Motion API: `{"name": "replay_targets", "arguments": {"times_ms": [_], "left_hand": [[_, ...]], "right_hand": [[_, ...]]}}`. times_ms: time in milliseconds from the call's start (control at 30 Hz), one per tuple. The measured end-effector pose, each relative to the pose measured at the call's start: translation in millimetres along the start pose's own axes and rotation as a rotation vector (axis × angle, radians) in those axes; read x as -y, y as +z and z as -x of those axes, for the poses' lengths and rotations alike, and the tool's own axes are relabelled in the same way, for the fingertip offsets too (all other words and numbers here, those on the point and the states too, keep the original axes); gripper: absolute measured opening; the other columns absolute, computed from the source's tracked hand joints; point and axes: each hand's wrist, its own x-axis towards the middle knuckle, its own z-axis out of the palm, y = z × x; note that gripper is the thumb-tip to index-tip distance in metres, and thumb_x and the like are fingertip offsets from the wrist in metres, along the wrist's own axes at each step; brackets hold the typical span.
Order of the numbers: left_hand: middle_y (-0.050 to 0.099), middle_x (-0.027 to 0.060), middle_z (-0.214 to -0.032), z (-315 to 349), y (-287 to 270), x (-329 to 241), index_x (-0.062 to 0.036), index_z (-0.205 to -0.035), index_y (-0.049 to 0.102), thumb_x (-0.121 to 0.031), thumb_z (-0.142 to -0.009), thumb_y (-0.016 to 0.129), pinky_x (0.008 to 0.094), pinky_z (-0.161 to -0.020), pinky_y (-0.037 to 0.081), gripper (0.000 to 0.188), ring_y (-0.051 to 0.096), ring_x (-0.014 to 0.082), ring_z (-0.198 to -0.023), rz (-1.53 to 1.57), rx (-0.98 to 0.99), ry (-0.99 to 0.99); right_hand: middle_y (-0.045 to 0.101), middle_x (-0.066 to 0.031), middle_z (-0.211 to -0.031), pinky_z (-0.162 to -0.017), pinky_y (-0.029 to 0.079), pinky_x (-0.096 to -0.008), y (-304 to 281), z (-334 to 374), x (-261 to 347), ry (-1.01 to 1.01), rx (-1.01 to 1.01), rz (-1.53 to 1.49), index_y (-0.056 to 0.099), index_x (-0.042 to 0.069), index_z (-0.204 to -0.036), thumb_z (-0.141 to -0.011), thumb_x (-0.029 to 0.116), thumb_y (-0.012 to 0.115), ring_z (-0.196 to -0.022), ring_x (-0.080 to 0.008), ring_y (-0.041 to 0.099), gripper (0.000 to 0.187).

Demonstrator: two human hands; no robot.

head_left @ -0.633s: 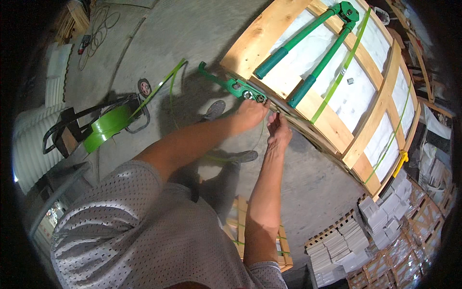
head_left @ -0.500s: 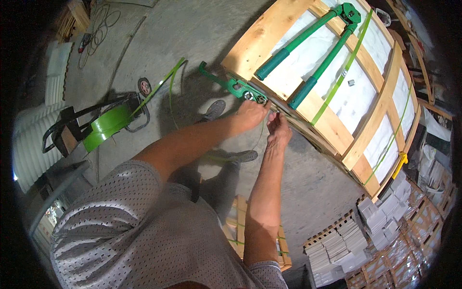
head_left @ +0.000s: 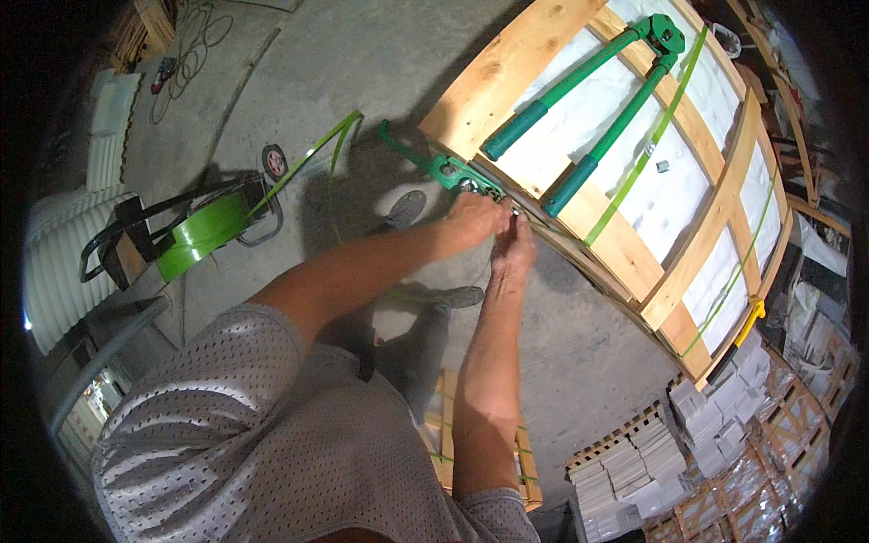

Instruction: The person uses a green manual strapping tool to wrap and tension green straps around a wooden crate. They then use a yellow strap cutter to trim the excess strap and secure the crate.

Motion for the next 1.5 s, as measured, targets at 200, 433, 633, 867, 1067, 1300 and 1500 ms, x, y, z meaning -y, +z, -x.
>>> {"name": "replay_targets", "arguments": {"times_ms": [200,433,633,867,1067,1300,1500], "left_hand": [[0.071,0.0123,-0.086,-2,-5,-1,-0.011,-0.112,0.061,-0.024,-0.088,0.052,0.0454,-0.072,0.052,0.029,0.069,0.0302,-0.081,-0.042,0.035,-0.002],[0.068,0.0189,-0.085,39,-3,1,-0.007,-0.112,0.061,-0.027,-0.092,0.051,0.0484,-0.069,0.051,0.03,0.065,0.0387,-0.074,0.268,-0.222,-0.094],[0.064,0.0229,-0.088,113,46,36,-0.0016,-0.105,0.061,-0.031,-0.094,0.051,0.0499,-0.07,0.049,0.032,0.063,0.0416,-0.08,0.348,-0.065,-0.149],[0.061,0.023,-0.109,178,119,8,0.0024,-0.121,0.053,-0.044,-0.096,0.046,0.0466,-0.086,0.046,0.053,0.059,0.0385,-0.104,0.612,0.527,-0.235],[0.066,0.018,-0.087,197,91,36,-0.0024,-0.096,0.064,-0.035,-0.09,0.051,0.0465,-0.076,0.05,0.036,0.065,0.0323,-0.086,0.454,0.552,-0.077],[0.065,0.0152,-0.096,224,68,86,-0.0068,-0.088,0.069,-0.034,-0.084,0.057,0.0458,-0.071,0.051,0.03,0.064,0.029,-0.091,0.087,0.408,0.143],[0.063,0.0136,-0.09,246,36,113,-0.0084,-0.088,0.066,-0.022,-0.084,0.056,0.0419,-0.067,0.051,0.018,0.064,0.028,-0.087,0.124,0.033,0.16]], "right_hand": [[0.062,-0.0138,-0.111,-0.093,0.046,-0.0352,-3,-2,-7,-0.05,0.118,0.073,0.057,-0.008,-0.11,-0.092,0.008,0.058,-0.102,-0.0248,0.06,0.024],[0.067,-0.0125,-0.099,-0.084,0.048,-0.0342,-25,18,-6,-0.149,-0.143,0.387,0.06,-0.004,-0.106,-0.089,0.024,0.064,-0.093,-0.024,0.064,0.033],[0.067,-0.0101,-0.085,-0.071,0.05,-0.0309,-39,87,10,-0.248,-0.13,0.604,0.062,-0.002,-0.096,-0.092,0.025,0.061,-0.079,-0.0182,0.064,0.027],[0.065,-0.0097,-0.083,-0.068,0.051,-0.0295,58,112,104,-0.406,0.145,0.662,0.062,-0.002,-0.095,-0.093,0.024,0.06,-0.074,-0.0169,0.061,0.027],[0.066,-0.0126,-0.091,-0.073,0.05,-0.0318,138,31,182,-0.775,0.115,0.865,0.061,-0.006,-0.102,-0.091,0.024,0.061,-0.08,-0.0188,0.062,0.032],[0.062,-0.0173,-0.081,-0.057,0.051,-0.0379,190,-79,187,-0.508,-0.039,1.232,0.058,-0.009,-0.092,-0.082,0.019,0.066,-0.068,-0.025,0.064,0.031],[0.032,0.0055,-0.056,-0.037,0.027,-0.0258,208,-103,220,0.026,0.017,0.698,0.046,0.016,-0.068,-0.093,0.039,0.059,-0.044,-0.0107,0.032,0.036]]}}
